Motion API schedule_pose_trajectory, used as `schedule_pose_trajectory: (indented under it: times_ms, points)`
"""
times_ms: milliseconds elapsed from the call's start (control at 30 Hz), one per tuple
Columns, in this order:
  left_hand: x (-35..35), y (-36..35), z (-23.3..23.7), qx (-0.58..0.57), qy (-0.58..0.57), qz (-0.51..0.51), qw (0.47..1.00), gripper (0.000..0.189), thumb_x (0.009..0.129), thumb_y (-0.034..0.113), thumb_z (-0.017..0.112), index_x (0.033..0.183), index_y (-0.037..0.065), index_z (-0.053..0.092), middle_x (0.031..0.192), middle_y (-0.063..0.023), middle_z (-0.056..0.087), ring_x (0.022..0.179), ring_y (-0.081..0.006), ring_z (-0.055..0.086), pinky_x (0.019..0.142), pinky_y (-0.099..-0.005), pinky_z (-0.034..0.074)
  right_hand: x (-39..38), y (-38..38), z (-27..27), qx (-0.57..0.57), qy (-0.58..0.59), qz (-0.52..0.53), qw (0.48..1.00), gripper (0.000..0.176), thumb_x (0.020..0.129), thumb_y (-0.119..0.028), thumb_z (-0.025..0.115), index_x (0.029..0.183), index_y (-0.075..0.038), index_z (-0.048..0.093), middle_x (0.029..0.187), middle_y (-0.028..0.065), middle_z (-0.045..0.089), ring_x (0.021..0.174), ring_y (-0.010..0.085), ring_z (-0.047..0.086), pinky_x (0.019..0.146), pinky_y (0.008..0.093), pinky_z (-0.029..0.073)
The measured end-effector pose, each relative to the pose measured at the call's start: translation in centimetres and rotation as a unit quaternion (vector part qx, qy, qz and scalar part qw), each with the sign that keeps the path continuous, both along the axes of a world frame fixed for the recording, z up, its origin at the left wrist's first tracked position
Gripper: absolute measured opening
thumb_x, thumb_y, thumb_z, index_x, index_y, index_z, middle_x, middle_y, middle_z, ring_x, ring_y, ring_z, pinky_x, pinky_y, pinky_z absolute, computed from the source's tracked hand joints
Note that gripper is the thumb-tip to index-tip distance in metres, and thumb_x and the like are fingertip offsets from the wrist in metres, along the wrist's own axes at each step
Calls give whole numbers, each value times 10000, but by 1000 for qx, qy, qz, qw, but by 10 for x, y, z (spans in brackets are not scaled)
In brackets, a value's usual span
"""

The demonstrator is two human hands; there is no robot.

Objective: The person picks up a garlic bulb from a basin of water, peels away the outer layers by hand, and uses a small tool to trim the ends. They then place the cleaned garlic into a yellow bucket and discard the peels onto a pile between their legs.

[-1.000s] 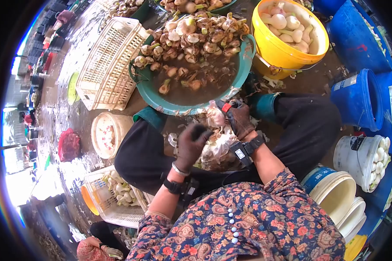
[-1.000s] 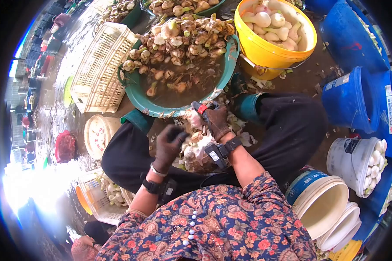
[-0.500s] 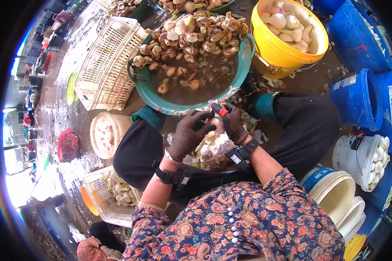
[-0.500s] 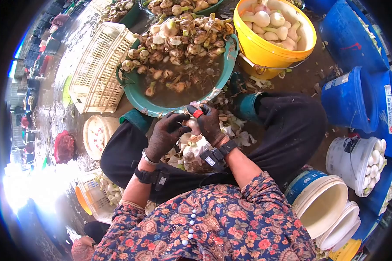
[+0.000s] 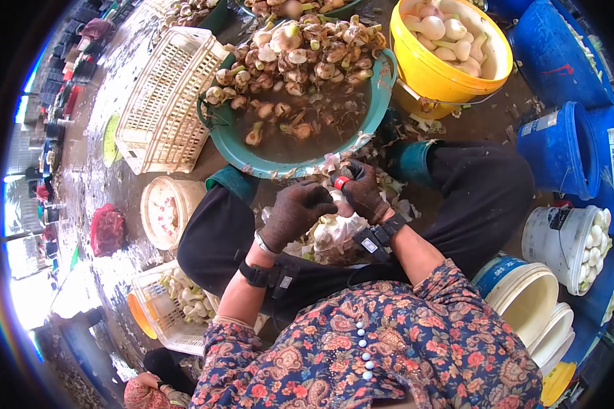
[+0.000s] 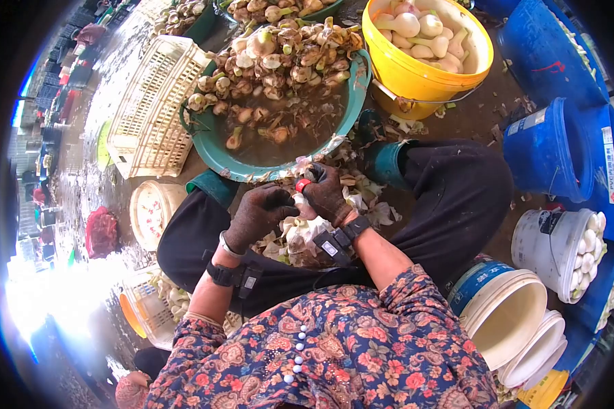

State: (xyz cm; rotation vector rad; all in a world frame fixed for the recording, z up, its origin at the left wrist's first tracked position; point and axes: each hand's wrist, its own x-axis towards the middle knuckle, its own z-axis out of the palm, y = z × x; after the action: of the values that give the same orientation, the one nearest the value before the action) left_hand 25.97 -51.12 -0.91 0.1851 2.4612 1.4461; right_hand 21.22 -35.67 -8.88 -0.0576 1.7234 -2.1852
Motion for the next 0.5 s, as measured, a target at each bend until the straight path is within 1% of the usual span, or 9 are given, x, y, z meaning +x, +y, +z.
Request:
schedule_pose_trajectory:
  times_ms: [33, 100, 167, 233, 300, 367, 400, 433, 500]
  points:
    - [2, 1, 2, 1, 0, -1, 1000, 168, 713, 55, 722, 814, 0, 600, 731, -62, 564, 628, -135, 559, 567, -288, 448, 1, 0, 2, 12, 16, -14, 1000, 22, 737, -8, 573, 751, -10, 590, 687, -51, 524, 644, 43, 448, 568, 227, 412]
    - [9, 6, 6, -107, 110, -10, 988, 157, 715, 81, 717, 784, 22, 588, 743, -100, 571, 631, -226, 576, 581, -321, 453, -2, 3, -3, 26, 36, -30, 999, 33, 725, 6, 566, 720, -24, 579, 675, -54, 509, 636, 43, 441, 554, 225, 406]
    - [29, 5, -5, -59, 30, -74, 995, 141, 758, 164, 665, 826, 68, 588, 767, -129, 603, 736, -334, 597, 622, -377, 468, -9, 5, -26, -104, -118, -126, 979, 98, 710, 32, 578, 686, -62, 564, 667, -51, 504, 618, 49, 452, 536, 232, 413]
    - [49, 8, -9, -161, -1, -132, 978, 134, 776, 179, 653, 826, 74, 589, 774, -147, 601, 743, -345, 593, 618, -377, 474, -17, 8, 8, -119, -173, -164, 964, 137, 711, 47, 577, 684, -86, 560, 672, -43, 516, 606, 58, 473, 524, 237, 423]
    - [51, 7, -9, -170, 1, -128, 977, 175, 762, 173, 693, 846, 55, 595, 760, -125, 606, 709, -287, 611, 623, -346, 482, -16, 14, 8, -131, -164, -118, 971, 142, 723, 47, 578, 678, -84, 548, 679, -46, 523, 595, 60, 482, 518, 245, 433]
    - [41, 7, -10, 29, 6, 131, 991, 193, 751, 99, 719, 862, 14, 587, 767, -53, 607, 691, -150, 596, 623, -301, 471, -14, 12, -6, -109, -167, -84, 976, 128, 728, 45, 567, 691, -77, 560, 698, -47, 531, 627, 62, 500, 552, 238, 439]
    - [30, 9, -9, 70, 14, 196, 978, 167, 772, 74, 702, 859, -3, 582, 772, -16, 592, 715, -90, 558, 635, -267, 461, -10, 9, 10, -80, -113, -63, 988, 114, 726, 44, 563, 716, -69, 578, 716, -45, 541, 652, 63, 511, 573, 232, 440]
    - [21, 11, -12, 69, 16, 199, 977, 167, 772, 74, 702, 859, -3, 582, 772, -16, 592, 715, -90, 558, 635, -267, 461, -9, 6, 19, -53, -57, -43, 996, 110, 724, 43, 559, 740, -60, 595, 733, -43, 550, 676, 64, 521, 594, 226, 441]
    - [8, 15, -20, 141, 43, 191, 970, 134, 779, 51, 684, 844, -1, 579, 749, -11, 574, 688, -83, 531, 632, -247, 450, -11, 6, 18, -47, -68, 2, 997, 133, 720, 41, 550, 800, -37, 623, 761, -31, 564, 713, 64, 524, 626, 215, 437]
